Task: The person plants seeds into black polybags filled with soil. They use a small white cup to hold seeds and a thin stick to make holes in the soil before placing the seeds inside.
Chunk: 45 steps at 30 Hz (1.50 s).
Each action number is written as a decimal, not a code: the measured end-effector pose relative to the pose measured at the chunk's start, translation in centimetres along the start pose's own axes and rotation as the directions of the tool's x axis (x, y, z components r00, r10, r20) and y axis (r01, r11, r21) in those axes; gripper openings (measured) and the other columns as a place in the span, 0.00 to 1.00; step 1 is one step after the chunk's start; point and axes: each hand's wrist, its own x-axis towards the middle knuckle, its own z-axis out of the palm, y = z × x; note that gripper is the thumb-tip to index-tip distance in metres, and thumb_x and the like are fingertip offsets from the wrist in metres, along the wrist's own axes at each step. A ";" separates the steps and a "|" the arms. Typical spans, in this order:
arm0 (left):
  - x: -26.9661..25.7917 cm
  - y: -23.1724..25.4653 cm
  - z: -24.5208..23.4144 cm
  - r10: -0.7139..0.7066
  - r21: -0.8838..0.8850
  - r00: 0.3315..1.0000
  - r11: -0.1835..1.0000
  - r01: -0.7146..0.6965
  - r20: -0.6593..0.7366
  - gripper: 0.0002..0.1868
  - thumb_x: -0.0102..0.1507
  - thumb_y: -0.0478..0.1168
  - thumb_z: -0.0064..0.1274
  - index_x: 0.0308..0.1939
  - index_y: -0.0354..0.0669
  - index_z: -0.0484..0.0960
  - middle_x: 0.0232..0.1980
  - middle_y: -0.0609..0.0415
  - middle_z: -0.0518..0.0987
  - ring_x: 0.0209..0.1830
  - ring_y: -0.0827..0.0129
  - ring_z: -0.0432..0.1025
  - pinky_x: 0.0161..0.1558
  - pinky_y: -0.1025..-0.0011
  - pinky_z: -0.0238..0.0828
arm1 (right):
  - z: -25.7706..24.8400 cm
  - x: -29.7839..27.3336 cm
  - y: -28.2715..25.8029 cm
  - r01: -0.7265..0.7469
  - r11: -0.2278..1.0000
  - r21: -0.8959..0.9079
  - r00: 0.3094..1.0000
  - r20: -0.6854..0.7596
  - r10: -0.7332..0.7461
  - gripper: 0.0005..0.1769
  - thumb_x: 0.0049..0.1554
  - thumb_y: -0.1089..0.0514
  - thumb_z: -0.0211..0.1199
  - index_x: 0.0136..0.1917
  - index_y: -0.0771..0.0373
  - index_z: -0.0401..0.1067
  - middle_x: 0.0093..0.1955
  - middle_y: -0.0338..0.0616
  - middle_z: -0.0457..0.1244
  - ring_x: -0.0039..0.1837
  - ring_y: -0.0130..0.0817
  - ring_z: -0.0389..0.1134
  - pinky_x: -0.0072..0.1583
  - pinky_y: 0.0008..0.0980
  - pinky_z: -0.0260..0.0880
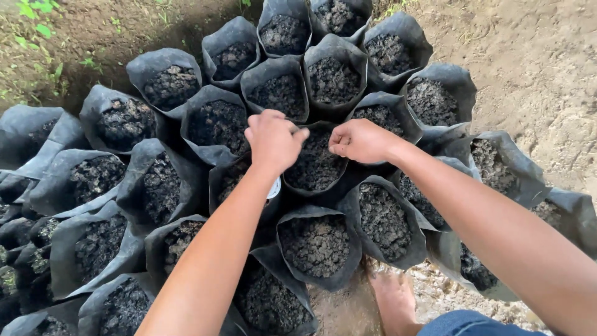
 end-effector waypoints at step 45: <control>0.5 -1.3 1.3 0.108 0.462 0.965 0.862 -0.210 0.239 0.34 0.48 0.51 0.76 0.57 0.49 0.86 0.78 0.41 0.54 0.73 0.42 0.45 0.64 0.49 0.47 | 4.5 1.6 3.0 0.342 0.939 0.037 0.900 -0.299 -0.316 0.13 0.67 0.62 0.54 0.50 0.68 0.79 0.45 0.58 0.72 0.48 0.54 0.75 0.50 0.49 0.75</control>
